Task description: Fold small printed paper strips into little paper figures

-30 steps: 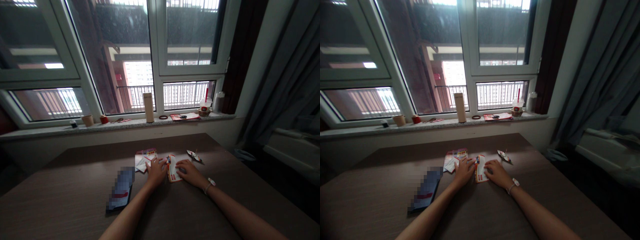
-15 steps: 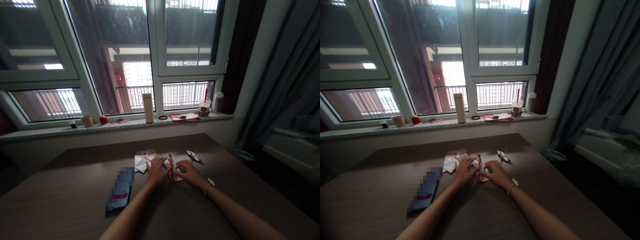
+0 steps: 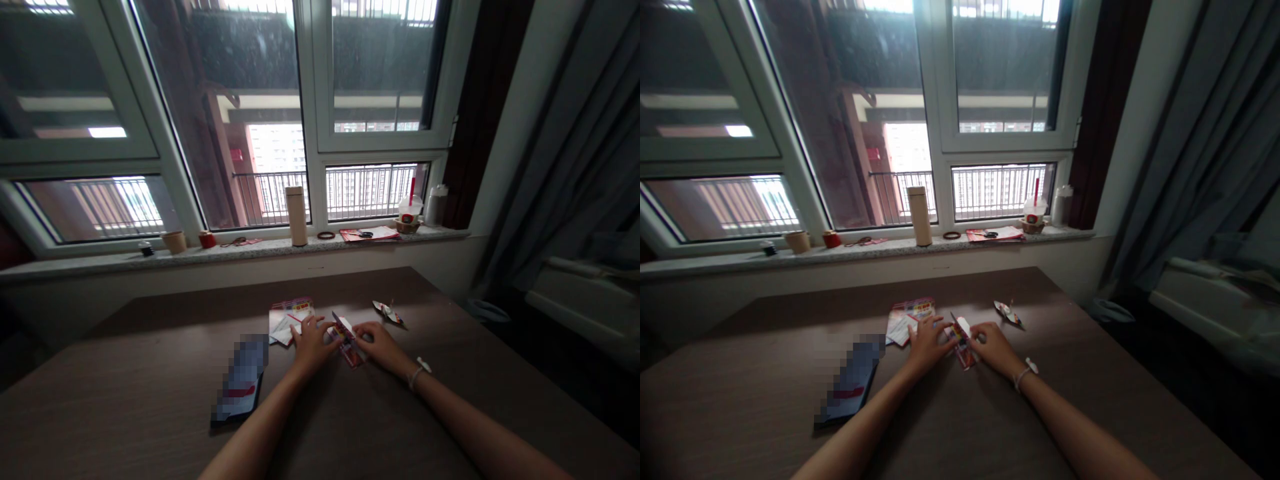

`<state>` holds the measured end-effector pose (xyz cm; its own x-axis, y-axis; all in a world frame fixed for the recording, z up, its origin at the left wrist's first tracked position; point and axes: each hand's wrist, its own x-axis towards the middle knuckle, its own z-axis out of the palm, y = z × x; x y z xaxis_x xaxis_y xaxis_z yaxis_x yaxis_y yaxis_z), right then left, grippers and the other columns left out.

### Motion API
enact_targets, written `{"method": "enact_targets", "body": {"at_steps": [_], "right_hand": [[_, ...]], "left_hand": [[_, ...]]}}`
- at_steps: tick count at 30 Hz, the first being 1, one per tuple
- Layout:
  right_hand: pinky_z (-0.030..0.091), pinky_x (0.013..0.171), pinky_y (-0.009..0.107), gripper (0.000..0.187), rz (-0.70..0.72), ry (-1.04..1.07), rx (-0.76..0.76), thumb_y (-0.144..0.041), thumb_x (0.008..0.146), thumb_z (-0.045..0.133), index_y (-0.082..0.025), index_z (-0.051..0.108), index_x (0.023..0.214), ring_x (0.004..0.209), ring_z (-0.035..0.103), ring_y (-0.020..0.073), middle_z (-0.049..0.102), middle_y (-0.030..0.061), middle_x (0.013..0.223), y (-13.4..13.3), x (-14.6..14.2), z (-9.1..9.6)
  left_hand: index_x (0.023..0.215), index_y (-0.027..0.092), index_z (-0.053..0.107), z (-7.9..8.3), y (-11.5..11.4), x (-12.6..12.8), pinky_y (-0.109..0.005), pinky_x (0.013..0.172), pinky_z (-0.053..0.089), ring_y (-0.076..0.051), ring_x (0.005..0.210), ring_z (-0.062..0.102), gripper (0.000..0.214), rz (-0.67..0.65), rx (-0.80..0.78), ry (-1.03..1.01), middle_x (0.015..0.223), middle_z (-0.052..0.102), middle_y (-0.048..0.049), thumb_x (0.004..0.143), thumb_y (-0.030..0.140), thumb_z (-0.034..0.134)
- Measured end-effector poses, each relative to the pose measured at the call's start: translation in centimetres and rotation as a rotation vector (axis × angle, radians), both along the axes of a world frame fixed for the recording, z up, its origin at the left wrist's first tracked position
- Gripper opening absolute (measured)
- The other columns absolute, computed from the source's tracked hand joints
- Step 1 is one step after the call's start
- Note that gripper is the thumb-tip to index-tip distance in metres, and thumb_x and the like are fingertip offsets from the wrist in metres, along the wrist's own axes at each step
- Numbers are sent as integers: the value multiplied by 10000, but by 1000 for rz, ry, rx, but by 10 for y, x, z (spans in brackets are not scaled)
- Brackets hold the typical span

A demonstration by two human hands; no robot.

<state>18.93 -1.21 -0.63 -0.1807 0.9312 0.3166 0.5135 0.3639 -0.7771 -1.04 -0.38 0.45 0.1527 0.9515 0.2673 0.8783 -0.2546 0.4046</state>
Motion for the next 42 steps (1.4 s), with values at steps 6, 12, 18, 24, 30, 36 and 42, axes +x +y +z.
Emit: {"method": "enact_targets", "body": {"at_steps": [6,12,18,24,30,36,42], "right_hand": [[447,804,299,192,14,68,-78,-331,770,523,-179,618,702,867,636,213,715,67,903,1,3,9],[429,743,278,241,-178,-69,-65,-362,800,498,-184,651,749,777,627,188,711,47,818,5,14,11],[393,642,273,172,-343,-339,-86,-294,782,524,-197,659,738,747,640,193,720,65,808,1,21,18],[401,633,301,180,-401,-517,-115,-270,784,526,-183,680,753,780,654,240,717,128,849,-6,21,26],[437,747,346,162,-356,-616,-17,-226,788,510,-151,649,821,915,618,281,661,171,980,-12,15,25],[422,910,337,295,-148,-486,166,-109,780,506,-180,639,1034,1028,557,234,592,116,1093,-12,13,19],[387,990,348,245,161,-414,220,-165,850,523,-232,689,1017,1121,519,219,633,62,1140,-10,13,14]], "left_hand": [[1146,367,651,-1,1,-2,-719,1068,39,-327,1358,303,376,11,-59,50,1392,499,-52,790,490,642],[1091,344,679,-2,1,-4,-735,1061,30,-333,1352,311,296,40,-37,59,1362,520,-52,827,446,592],[1062,364,692,-2,2,-7,-745,1053,0,-342,1366,279,251,27,-13,71,1396,498,-22,840,376,575],[1069,375,688,3,0,-10,-747,1052,-12,-349,1373,269,256,22,-25,88,1417,486,-6,847,349,563],[1136,330,647,2,-6,-5,-731,1065,-60,-365,1388,257,384,-58,28,196,1423,477,-54,811,525,587],[1297,316,528,-2,-12,4,-685,1115,58,-328,1375,319,465,-184,-10,191,1440,464,-62,846,427,559],[1267,299,572,-1,-9,2,-549,1155,182,-292,1339,402,392,-309,-50,210,1420,492,-72,882,311,502]]}}
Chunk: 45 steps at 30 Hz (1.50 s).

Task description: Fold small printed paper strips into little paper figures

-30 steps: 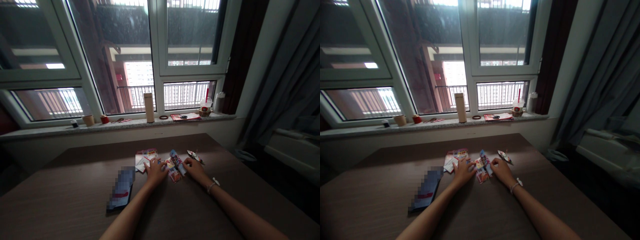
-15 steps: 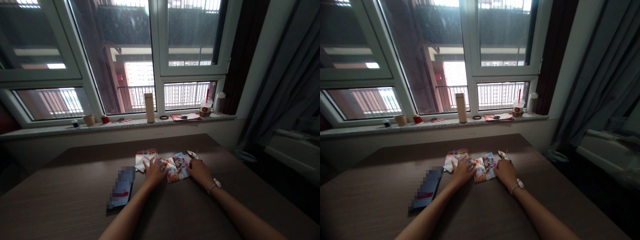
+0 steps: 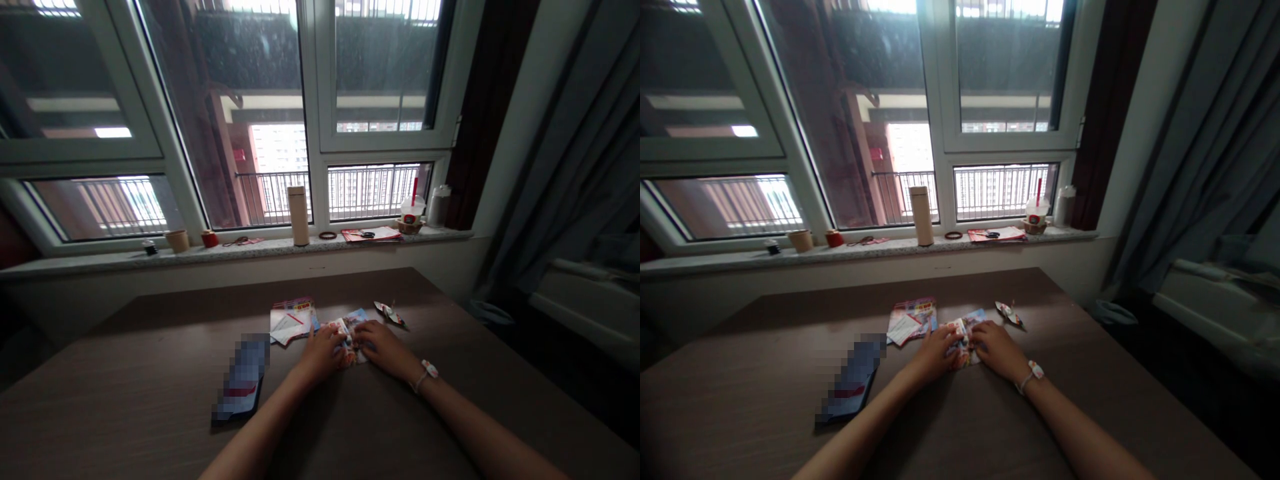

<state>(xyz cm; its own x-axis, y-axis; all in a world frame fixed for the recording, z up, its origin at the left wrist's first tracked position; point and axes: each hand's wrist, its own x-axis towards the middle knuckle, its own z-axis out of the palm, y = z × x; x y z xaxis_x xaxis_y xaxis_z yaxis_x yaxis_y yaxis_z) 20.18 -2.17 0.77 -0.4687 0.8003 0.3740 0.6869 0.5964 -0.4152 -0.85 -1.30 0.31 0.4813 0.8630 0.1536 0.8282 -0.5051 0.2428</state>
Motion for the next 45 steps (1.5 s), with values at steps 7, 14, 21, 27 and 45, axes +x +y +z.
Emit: {"method": "enact_targets", "body": {"at_steps": [7,14,21,27,45], "right_hand": [[404,966,342,201,14,12,-46,-249,876,538,-226,698,996,1072,548,217,668,57,1101,2,0,1],[397,989,345,290,4,20,-131,-187,799,569,-198,691,1062,1102,542,235,663,77,1150,4,2,5],[358,1037,396,371,46,-6,-202,-264,722,661,-267,699,1091,1159,502,272,620,48,1236,4,-1,8],[332,1047,423,569,88,-58,-263,-415,622,777,-334,659,1173,1198,457,315,575,26,1305,4,0,13],[279,1075,470,398,144,-132,-6,-488,820,634,-301,641,1171,1188,488,261,599,44,1304,-10,10,8]], "left_hand": [[1276,271,557,15,-5,-1,-616,1126,164,-364,1344,381,516,-56,-37,46,1419,480,-120,833,535,554],[1370,262,459,23,-5,-5,-604,1115,205,-399,1403,262,755,-106,-119,98,1503,368,-140,728,614,642],[1359,313,464,8,-12,-14,-616,1144,88,-331,1395,310,605,-74,-19,56,1467,433,-100,823,581,548],[1354,383,461,-1,-23,-22,-658,1120,-39,-312,1374,355,564,-77,15,-30,1466,443,-62,828,560,563],[1229,340,586,-5,-23,-21,-693,1087,-85,-307,1338,408,407,-37,47,-115,1400,527,-52,857,504,560]]}}
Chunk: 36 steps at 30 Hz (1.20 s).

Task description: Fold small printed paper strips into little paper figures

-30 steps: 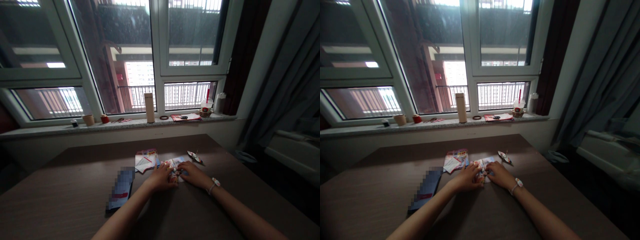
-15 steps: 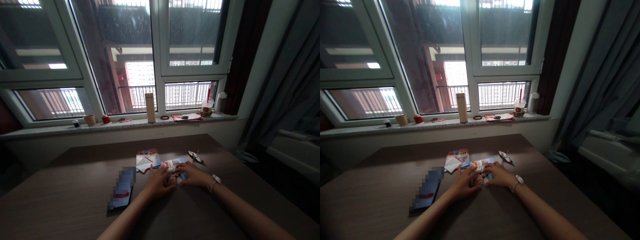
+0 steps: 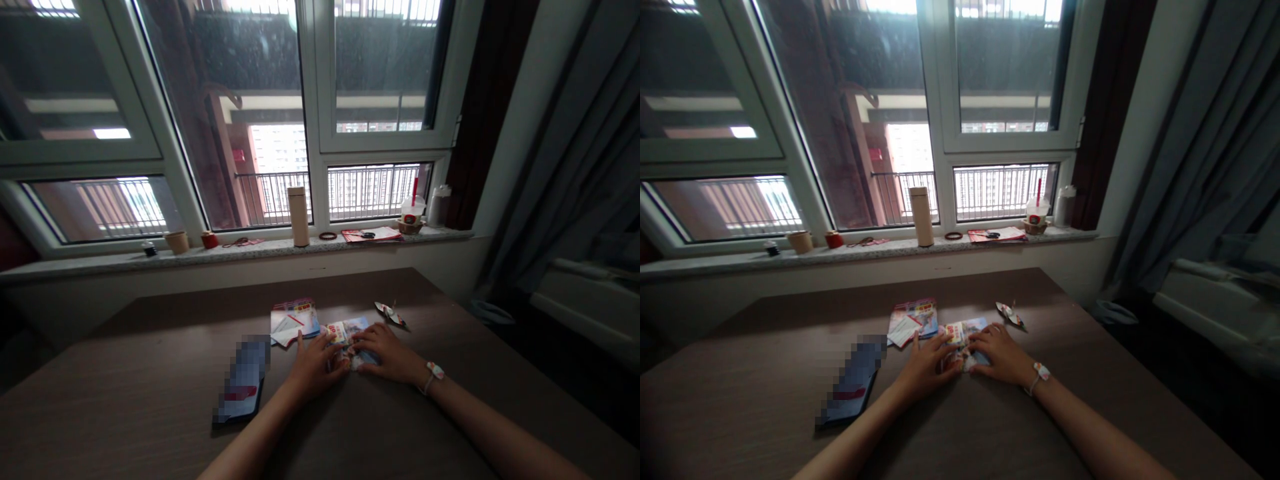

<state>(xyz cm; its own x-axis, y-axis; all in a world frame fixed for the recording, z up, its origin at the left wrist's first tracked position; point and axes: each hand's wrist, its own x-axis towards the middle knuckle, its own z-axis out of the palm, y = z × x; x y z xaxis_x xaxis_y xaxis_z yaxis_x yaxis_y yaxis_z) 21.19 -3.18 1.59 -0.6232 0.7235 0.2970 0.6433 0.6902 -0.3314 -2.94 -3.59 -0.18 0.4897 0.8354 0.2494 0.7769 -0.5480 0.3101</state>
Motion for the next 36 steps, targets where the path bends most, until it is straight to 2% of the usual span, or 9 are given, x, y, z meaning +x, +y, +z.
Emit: {"method": "enact_targets", "body": {"at_steps": [6,10,16,21,24,26,29,32,36], "right_hand": [[197,1119,506,263,-15,35,63,-440,920,521,-287,688,1054,1148,549,220,668,30,1202,2,0,-5],[205,1115,495,306,-41,66,52,-434,958,445,-283,710,982,1101,591,195,699,26,1132,4,-1,-7],[187,1129,496,239,-72,164,-20,-455,863,606,-263,700,970,1040,627,205,722,23,1052,7,3,-9],[278,1100,452,182,-183,244,-74,-342,878,568,-219,697,842,857,648,182,715,19,854,10,12,-8],[291,1096,449,186,-215,259,-106,-326,878,550,-213,688,822,859,643,189,712,18,846,11,13,-7],[326,1071,439,176,-239,270,-107,-318,872,549,-212,681,822,897,635,202,710,22,861,10,11,-8],[444,936,382,177,-288,309,-87,-316,869,541,-206,671,916,927,619,217,693,48,921,9,7,-12],[469,896,357,286,-309,367,-86,-288,869,525,-204,600,1132,966,610,212,665,69,1067,9,1,-17],[433,991,379,507,-321,432,-59,-250,843,538,-227,425,1336,1121,554,218,563,82,1255,11,-3,-23]], "left_hand": [[1259,316,570,3,0,-4,-695,1096,-56,-327,1344,400,533,-19,-30,23,1429,493,-78,781,535,653],[1145,300,650,-1,5,-4,-662,1127,-8,-290,1325,437,293,17,-33,0,1350,574,-55,885,407,570],[1072,290,676,-3,10,-3,-713,1090,8,-271,1290,479,240,76,-47,-52,1266,644,-36,945,291,473],[1027,285,687,1,6,-3,-644,1129,-12,-238,1173,582,228,76,-9,-106,1163,698,-34,937,309,478],[991,269,690,2,5,-3,-623,1140,77,-229,1109,620,232,89,27,-114,1123,710,-39,937,298,466],[1084,256,660,2,5,-2,-603,1136,155,-228,1091,628,242,97,43,-113,1142,702,-58,916,256,487],[1360,263,461,0,8,-1,-559,1137,218,-212,1093,620,496,109,63,-169,1190,675,-59,872,191,519],[1469,279,284,-3,10,-2,-516,1108,305,-205,1074,606,686,129,94,-235,1213,635,-65,841,149,529],[1457,331,314,-5,13,-3,-455,1039,400,-223,1126,545,690,93,162,-205,1221,573,-73,832,137,535]]}}
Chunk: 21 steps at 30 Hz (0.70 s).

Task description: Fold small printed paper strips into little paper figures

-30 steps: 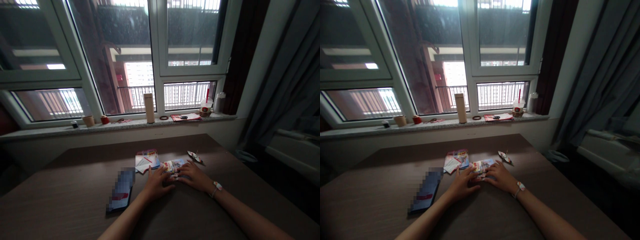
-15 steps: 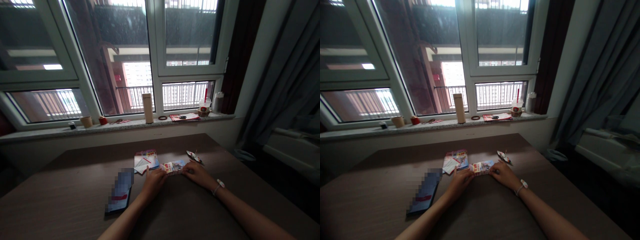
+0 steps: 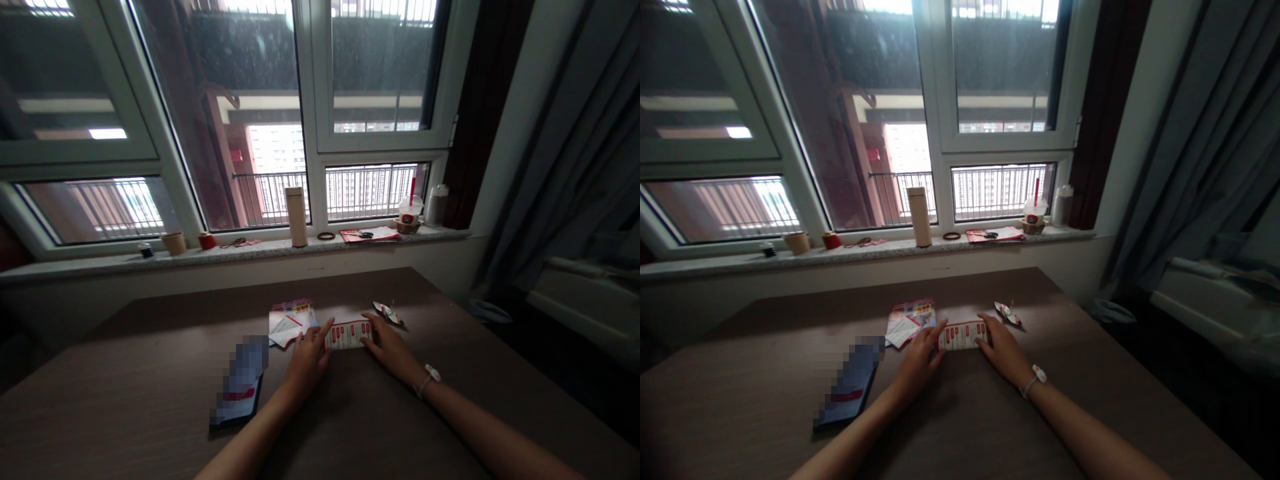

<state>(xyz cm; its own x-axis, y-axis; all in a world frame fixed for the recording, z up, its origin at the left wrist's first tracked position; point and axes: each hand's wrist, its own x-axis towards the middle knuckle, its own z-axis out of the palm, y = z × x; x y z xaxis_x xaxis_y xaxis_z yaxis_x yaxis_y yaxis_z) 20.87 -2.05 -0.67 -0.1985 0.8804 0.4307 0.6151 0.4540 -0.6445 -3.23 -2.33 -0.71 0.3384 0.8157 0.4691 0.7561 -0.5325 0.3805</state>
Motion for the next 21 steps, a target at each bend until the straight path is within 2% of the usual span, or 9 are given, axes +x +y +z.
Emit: {"method": "enact_targets", "body": {"at_steps": [4,6,9,12,16,18,21], "right_hand": [[413,1024,381,525,9,11,26,-230,852,522,-263,397,1362,1147,522,210,515,71,1233,-1,-2,0],[445,982,357,471,29,-7,7,-222,867,506,-277,446,1330,1063,552,192,500,64,1175,-2,-3,0],[461,949,340,342,30,-53,-4,-228,881,498,-262,562,1216,1001,566,178,460,73,1190,-4,-4,0],[430,980,386,244,-15,-145,28,-265,888,516,-248,650,1091,1048,549,207,444,88,1243,-5,-4,-1],[369,1035,439,208,-20,-239,81,-298,895,526,-243,683,1019,1163,491,251,487,96,1272,-5,-1,-1],[340,1060,450,202,1,-261,94,-302,897,523,-233,678,1006,1198,469,256,535,94,1242,-5,0,1],[303,1086,464,196,40,-277,68,-301,908,505,-218,653,1006,1154,507,239,602,83,1163,-6,0,4]], "left_hand": [[1354,334,483,3,-1,1,-469,1023,408,-228,1103,556,535,19,-14,90,1257,526,-86,855,146,524],[1265,305,575,5,-3,2,-495,1031,394,-226,1066,579,428,32,-44,140,1291,502,-100,862,166,533],[1197,280,626,7,-6,3,-517,1053,363,-235,1085,581,360,40,-64,182,1347,464,-114,852,189,573],[1156,286,650,8,-8,4,-558,1083,307,-268,1174,540,326,55,-66,204,1398,433,-112,842,216,603],[1166,291,649,8,-10,4,-625,1088,250,-329,1309,424,332,79,-98,227,1403,462,-123,839,240,610],[1190,296,627,8,-9,3,-655,1092,211,-323,1335,398,338,61,-121,234,1404,483,-114,856,257,591],[1249,312,562,7,-9,2,-681,1110,119,-290,1361,377,359,5,-157,257,1426,488,-76,891,289,543]]}}
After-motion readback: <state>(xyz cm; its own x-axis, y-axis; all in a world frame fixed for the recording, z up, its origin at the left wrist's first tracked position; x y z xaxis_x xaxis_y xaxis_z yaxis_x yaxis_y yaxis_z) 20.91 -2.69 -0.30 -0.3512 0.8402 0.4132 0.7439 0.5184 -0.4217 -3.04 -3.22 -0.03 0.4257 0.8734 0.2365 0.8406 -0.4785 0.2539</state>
